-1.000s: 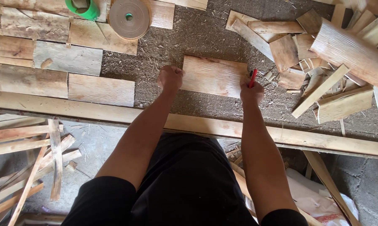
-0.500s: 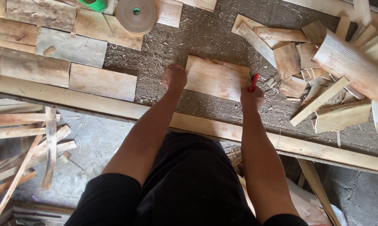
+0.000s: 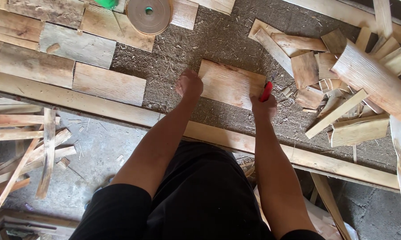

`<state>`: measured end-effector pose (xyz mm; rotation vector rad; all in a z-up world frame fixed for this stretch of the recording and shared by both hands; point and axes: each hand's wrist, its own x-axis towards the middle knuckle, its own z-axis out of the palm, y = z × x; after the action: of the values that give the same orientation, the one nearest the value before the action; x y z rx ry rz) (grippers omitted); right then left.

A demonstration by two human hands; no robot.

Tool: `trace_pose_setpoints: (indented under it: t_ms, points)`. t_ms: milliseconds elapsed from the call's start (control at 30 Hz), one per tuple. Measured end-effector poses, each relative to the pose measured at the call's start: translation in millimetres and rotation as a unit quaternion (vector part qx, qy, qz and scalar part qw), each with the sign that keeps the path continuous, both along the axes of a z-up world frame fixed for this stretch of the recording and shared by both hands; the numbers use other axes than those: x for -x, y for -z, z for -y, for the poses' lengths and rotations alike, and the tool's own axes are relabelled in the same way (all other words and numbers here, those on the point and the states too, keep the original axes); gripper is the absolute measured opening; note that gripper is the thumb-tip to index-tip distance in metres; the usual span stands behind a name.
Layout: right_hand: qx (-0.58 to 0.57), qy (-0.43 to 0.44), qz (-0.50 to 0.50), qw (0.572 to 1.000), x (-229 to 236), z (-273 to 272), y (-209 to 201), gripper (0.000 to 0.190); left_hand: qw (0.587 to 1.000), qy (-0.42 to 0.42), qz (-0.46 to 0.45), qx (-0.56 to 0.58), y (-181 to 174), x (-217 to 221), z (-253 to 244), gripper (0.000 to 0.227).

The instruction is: Cutting thin wood panels with a utility knife and fitting them onto a surface.

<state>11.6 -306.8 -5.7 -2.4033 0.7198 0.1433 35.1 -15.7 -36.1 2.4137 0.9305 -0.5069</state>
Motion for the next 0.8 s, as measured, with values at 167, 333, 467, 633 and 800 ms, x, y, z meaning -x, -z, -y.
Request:
trace_pose_setpoints:
  t_ms: [167, 333, 467, 633, 800]
  points:
    - [0.020, 0.007, 0.023, 0.999, 3, -4, 2, 0.046, 0.999, 0.006, 0.039, 0.012, -9, 4, 1, 0.008]
    - [0.013, 0.019, 0.032, 0.999, 3, -4, 2, 0.048, 0.997, 0.012, 0.071, 0.007, -19, 2, 1, 0.007]
    - [0.013, 0.013, 0.021, 1.000, 2, -3, 2, 0.050, 0.997, 0.072, 0.035, -0.023, -3, 1, -2, 0.008]
    - [-0.020, 0.025, -0.037, 0.999, -1, -3, -5, 0.046, 0.988, 0.148, 0.019, -0.024, -29, -5, 0, 0.022]
    - [0.003, 0.007, -0.018, 1.000, -1, -3, -2, 0.047, 0.894, 0.408, 0.057, -0.176, -81, -6, 34, 0.050]
